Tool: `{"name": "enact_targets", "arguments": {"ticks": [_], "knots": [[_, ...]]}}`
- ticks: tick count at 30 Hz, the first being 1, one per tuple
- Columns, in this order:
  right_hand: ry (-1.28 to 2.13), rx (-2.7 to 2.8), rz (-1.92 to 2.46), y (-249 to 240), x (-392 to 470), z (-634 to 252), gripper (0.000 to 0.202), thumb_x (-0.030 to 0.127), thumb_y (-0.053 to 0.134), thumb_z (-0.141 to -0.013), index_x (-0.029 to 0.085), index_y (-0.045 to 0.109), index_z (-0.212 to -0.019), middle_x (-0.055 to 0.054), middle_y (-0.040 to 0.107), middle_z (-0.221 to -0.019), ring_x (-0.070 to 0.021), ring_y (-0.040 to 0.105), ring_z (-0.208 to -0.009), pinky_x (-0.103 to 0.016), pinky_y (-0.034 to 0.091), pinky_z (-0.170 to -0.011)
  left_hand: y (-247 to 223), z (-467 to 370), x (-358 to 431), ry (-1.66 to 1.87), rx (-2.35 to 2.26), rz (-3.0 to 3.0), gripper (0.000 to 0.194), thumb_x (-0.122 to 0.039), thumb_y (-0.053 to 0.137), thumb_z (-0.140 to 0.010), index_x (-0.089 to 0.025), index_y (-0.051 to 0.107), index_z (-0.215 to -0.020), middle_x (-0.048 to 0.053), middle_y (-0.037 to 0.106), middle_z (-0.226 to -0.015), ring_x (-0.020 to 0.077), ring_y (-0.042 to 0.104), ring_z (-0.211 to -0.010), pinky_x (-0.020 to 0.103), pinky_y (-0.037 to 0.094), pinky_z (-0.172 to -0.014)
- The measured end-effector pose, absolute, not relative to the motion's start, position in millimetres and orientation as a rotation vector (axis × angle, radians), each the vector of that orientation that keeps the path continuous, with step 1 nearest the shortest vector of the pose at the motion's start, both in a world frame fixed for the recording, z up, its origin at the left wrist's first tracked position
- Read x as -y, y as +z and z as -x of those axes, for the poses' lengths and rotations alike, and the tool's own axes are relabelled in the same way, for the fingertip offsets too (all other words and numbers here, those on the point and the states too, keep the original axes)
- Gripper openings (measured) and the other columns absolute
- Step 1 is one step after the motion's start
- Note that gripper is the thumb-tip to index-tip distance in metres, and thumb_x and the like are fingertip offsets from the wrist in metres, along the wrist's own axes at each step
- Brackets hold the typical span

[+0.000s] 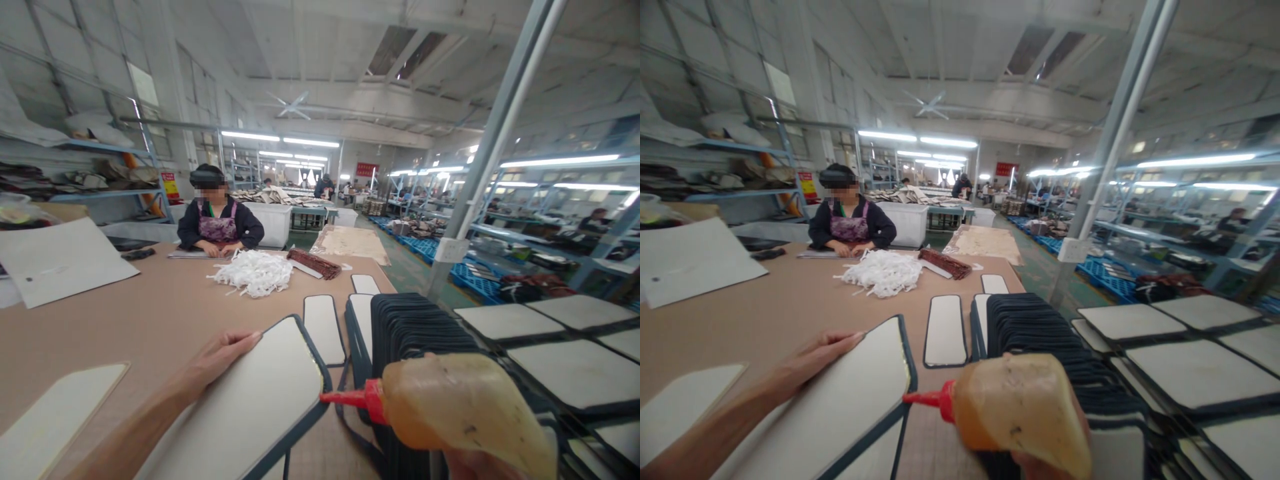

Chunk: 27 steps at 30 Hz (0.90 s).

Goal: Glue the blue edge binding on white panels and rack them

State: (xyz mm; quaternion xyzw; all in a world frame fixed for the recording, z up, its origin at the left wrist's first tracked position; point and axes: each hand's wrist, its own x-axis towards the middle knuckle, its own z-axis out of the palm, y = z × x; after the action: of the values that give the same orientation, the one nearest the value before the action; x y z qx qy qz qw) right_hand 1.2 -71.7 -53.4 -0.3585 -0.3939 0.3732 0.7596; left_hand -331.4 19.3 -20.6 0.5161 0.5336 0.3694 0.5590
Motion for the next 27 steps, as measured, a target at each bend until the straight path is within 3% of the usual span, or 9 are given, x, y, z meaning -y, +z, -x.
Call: {"name": "enact_targets", "arguments": {"ticks": [6,10,16,22,27], "knots": [[0.884,0.850,0.653,-38,62,8,0.047,0.023,0.082,-0.056,0.032,0.069,-0.100,-0.002,0.073,-0.094,-0.0232,0.068,-0.081,-0.031,0.056,-0.075,-22,326,-16,0.959,-1.272,-1.156,0.046,-0.057,0.072,-0.060,-0.016,0.069,-0.078,0.000,0.067,-0.058,0.0142,0.057,-0.052,0.020,0.041,-0.047],[0.937,0.899,0.591,-33,61,11,0.044,0.021,0.083,-0.055,0.033,0.069,-0.095,0.000,0.073,-0.087,-0.0216,0.068,-0.077,-0.028,0.057,-0.069,-29,324,-17,0.999,-1.255,-1.109,0.046,-0.058,0.073,-0.058,-0.016,0.067,-0.076,0.000,0.067,-0.058,0.0141,0.056,-0.051,0.021,0.041,-0.047],[0.808,0.867,0.654,-31,56,6,0.045,0.022,0.082,-0.056,0.028,0.069,-0.099,-0.004,0.073,-0.086,-0.0217,0.068,-0.075,-0.030,0.056,-0.073,-37,323,-15,0.992,-1.190,-1.077,0.049,-0.062,0.069,-0.062,-0.016,0.066,-0.077,0.000,0.067,-0.060,0.0139,0.057,-0.054,0.020,0.042,-0.049],[0.851,0.811,0.634,-30,56,15,0.055,0.022,0.083,-0.051,0.030,0.066,-0.103,-0.002,0.073,-0.091,-0.0211,0.068,-0.076,-0.028,0.056,-0.070,-36,322,-9,1.004,-1.140,-1.015,0.049,-0.059,0.073,-0.060,-0.016,0.068,-0.083,0.002,0.071,-0.065,0.0146,0.060,-0.057,0.021,0.046,-0.052],[0.872,0.914,0.601,-31,51,13,0.057,0.021,0.082,-0.057,0.029,0.064,-0.110,-0.004,0.072,-0.094,-0.0206,0.068,-0.077,-0.028,0.056,-0.072,-38,322,-10,1.032,-1.092,-0.981,0.046,-0.055,0.074,-0.062,-0.014,0.068,-0.084,0.004,0.072,-0.067,0.0148,0.062,-0.057,0.022,0.047,-0.052]]}}
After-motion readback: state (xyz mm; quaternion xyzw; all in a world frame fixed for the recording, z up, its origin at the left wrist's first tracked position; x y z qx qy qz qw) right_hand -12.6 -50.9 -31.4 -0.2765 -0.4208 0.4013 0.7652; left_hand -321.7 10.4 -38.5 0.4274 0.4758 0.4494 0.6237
